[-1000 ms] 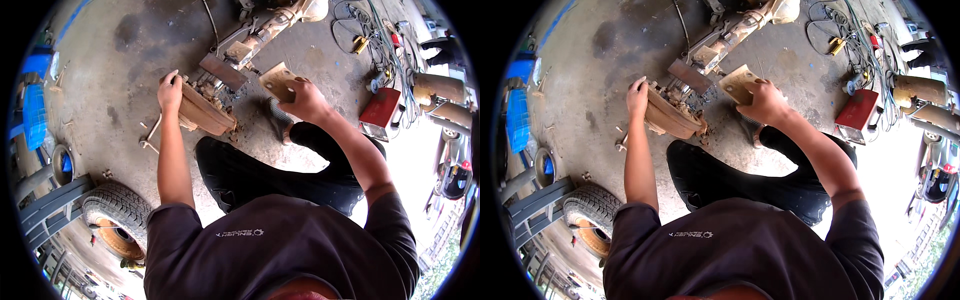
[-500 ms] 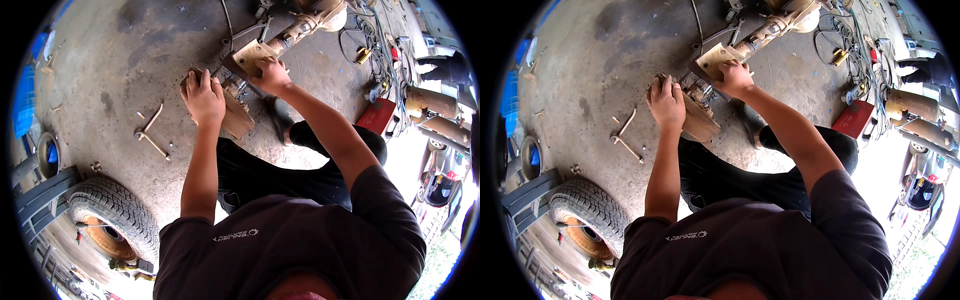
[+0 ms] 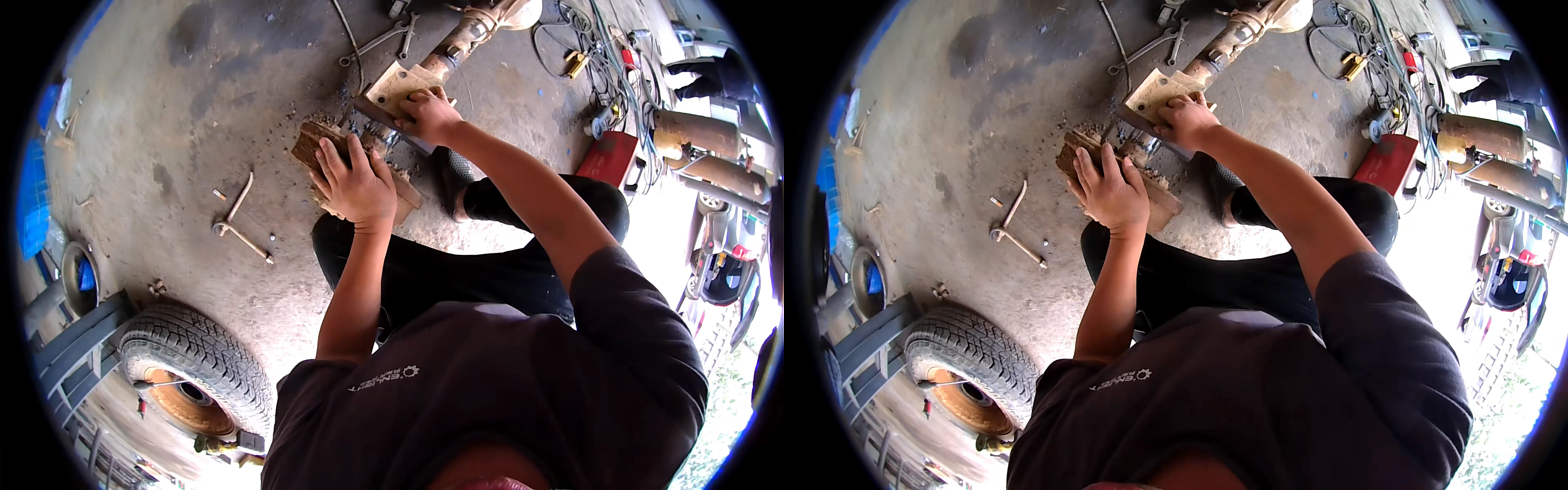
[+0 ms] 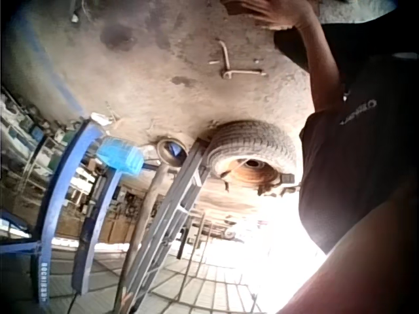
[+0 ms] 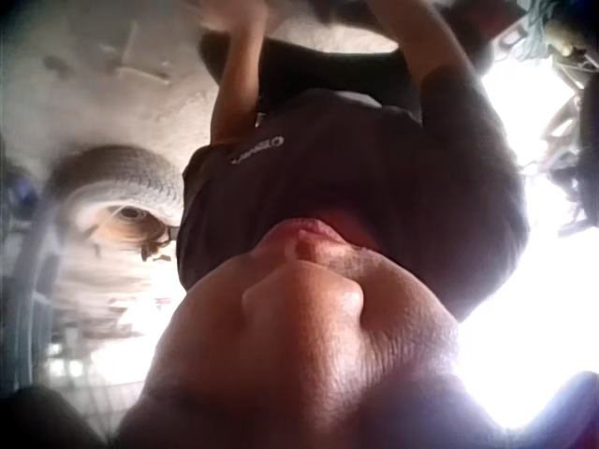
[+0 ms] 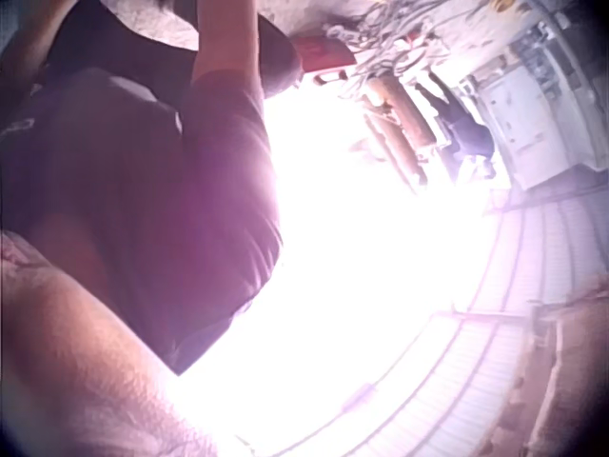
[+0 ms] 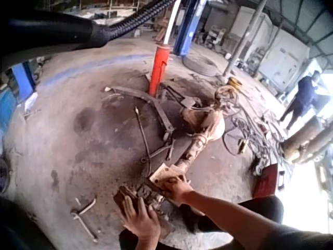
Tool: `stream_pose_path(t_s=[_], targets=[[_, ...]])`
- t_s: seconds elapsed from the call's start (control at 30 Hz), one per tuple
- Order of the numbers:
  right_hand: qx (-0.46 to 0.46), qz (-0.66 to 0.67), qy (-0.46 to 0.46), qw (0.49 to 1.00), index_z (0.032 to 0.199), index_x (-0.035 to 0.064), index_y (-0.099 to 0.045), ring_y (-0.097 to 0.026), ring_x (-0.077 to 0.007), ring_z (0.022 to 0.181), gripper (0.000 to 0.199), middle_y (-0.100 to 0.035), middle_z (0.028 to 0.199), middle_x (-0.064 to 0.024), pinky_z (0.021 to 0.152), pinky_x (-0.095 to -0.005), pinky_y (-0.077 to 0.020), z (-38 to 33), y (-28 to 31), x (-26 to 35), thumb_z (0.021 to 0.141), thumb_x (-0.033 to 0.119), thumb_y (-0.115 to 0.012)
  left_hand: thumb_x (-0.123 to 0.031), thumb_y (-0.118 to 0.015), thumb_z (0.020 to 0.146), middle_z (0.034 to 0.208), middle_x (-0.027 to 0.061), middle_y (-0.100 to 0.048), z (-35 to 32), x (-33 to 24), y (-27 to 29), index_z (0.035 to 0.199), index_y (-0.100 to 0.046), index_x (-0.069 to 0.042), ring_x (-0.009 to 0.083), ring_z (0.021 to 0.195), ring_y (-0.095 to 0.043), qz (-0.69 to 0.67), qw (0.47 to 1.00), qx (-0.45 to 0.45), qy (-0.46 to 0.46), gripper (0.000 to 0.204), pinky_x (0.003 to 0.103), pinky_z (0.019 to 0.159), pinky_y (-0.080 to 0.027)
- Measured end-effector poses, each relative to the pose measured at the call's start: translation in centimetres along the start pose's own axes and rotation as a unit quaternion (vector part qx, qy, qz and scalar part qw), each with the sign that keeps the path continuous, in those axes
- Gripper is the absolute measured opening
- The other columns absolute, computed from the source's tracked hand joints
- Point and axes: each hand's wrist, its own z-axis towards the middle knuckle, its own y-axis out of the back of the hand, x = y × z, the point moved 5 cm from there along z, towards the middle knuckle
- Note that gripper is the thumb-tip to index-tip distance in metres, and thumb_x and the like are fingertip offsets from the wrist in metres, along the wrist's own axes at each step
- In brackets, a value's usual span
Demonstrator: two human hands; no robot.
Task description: The person positions a metal plate onto a rusty brake drum assembly and uses a welding torch to fuse the components. They ignite the torch, adjust the flame, and apply heat to the joint between the plate and the drum, creating sparks. The person then uses pliers to manipulate the assembly and briefly inspects the work.
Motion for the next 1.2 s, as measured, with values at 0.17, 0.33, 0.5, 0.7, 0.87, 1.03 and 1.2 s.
stream_pose_path(t_s=[0.17, 0.33, 0.5, 0.7, 0.87, 1.03, 1.2], targets=[[0.014, -0.009, 0.005, 1.000, 0.102, 0.0124, -0.069, -0.057, -0.0289, 0.117, 0.033, -0.067, 0.100, -0.0087, 0.108, -0.0513, -0.0303, 0.7, 0.6, 0.4, 0.090, 0.042, -0.063, -0.036, -0.052, 0.097, 0.147, 0.0278, -0.045, -0.4, -0.5, 0.0, 0.130, -0.062, -0.010, 0.0480, 0.135, -0.044, 0.006, 0.999, -0.035, -0.009, 0.043, 0.067, 0.110, -0.031], [0.041, -0.020, -0.016, 0.999, 0.106, 0.0135, -0.069, -0.057, -0.0278, 0.121, 0.035, -0.070, 0.106, -0.0083, 0.111, -0.0562, -0.0293, 0.6, 0.8, 0.6, 0.091, 0.044, -0.060, -0.037, -0.051, 0.099, 0.147, 0.0268, -0.046, -0.5, -0.4, 0.0, 0.131, -0.062, -0.011, 0.0444, 0.138, -0.042, 0.005, 0.999, -0.032, -0.011, 0.043, 0.065, 0.112, -0.029], [0.086, -0.035, -0.015, 0.996, 0.107, 0.0137, -0.072, -0.060, -0.0287, 0.117, 0.041, -0.071, 0.107, -0.0091, 0.107, -0.0580, -0.0326, 1.4, 1.2, 0.6, 0.089, 0.049, -0.060, -0.037, -0.051, 0.099, 0.150, 0.0264, -0.043, -0.5, -0.6, 0.1, 0.133, -0.061, -0.007, 0.0437, 0.141, -0.038, 0.015, 1.000, -0.015, -0.015, 0.046, 0.063, 0.114, -0.027], [0.071, -0.026, -0.014, 0.997, 0.109, 0.0156, -0.073, -0.058, -0.0265, 0.120, 0.041, -0.072, 0.104, -0.0074, 0.108, -0.0590, -0.0325, 1.1, 1.1, 0.2, 0.089, 0.049, -0.060, -0.040, -0.056, 0.096, 0.143, 0.0305, -0.045, 0.4, -0.9, 0.8, 0.126, -0.063, -0.006, 0.0463, 0.135, -0.042, -0.005, 0.999, 0.007, -0.050, 0.046, 0.065, 0.110, -0.030], [0.078, -0.016, -0.019, 0.997, 0.108, 0.0143, -0.073, -0.057, -0.0270, 0.121, 0.041, -0.072, 0.106, -0.0075, 0.108, -0.0638, -0.0295, 1.1, 2.2, 0.8, 0.090, 0.048, -0.060, -0.046, -0.059, 0.095, 0.131, 0.0230, -0.055, 2.5, -0.4, 1.9, 0.114, -0.070, -0.006, 0.0435, 0.123, -0.051, 0.001, 0.998, 0.027, -0.054, 0.045, 0.063, 0.110, -0.029], [0.049, -0.014, -0.022, 0.998, 0.103, 0.0141, -0.073, -0.059, -0.0279, 0.117, 0.039, -0.072, 0.102, -0.0083, 0.106, -0.0607, -0.0308, 1.2, 1.7, 1.1, 0.087, 0.048, -0.063, -0.038, -0.062, 0.094, 0.124, 0.0195, -0.064, 5.2, 0.0, 0.2, 0.107, -0.072, -0.004, 0.0389, 0.117, -0.056, -0.006, 0.991, -0.008, -0.130, 0.038, 0.058, 0.101, -0.039], [0.125, -0.086, -0.066, 0.986, 0.124, 0.0181, -0.072, -0.050, -0.0305, 0.133, 0.046, -0.066, 0.131, -0.0067, 0.115, -0.0684, -0.0197, 2.1, 2.5, 0.8, 0.092, 0.048, -0.059, -0.028, -0.061, 0.090, 0.103, 0.0190, -0.071, 6.4, -1.3, -0.8, 0.094, -0.072, -0.001, 0.0389, 0.102, -0.062, -0.020, 0.986, 0.013, -0.167, 0.029, 0.050, 0.098, -0.044]])
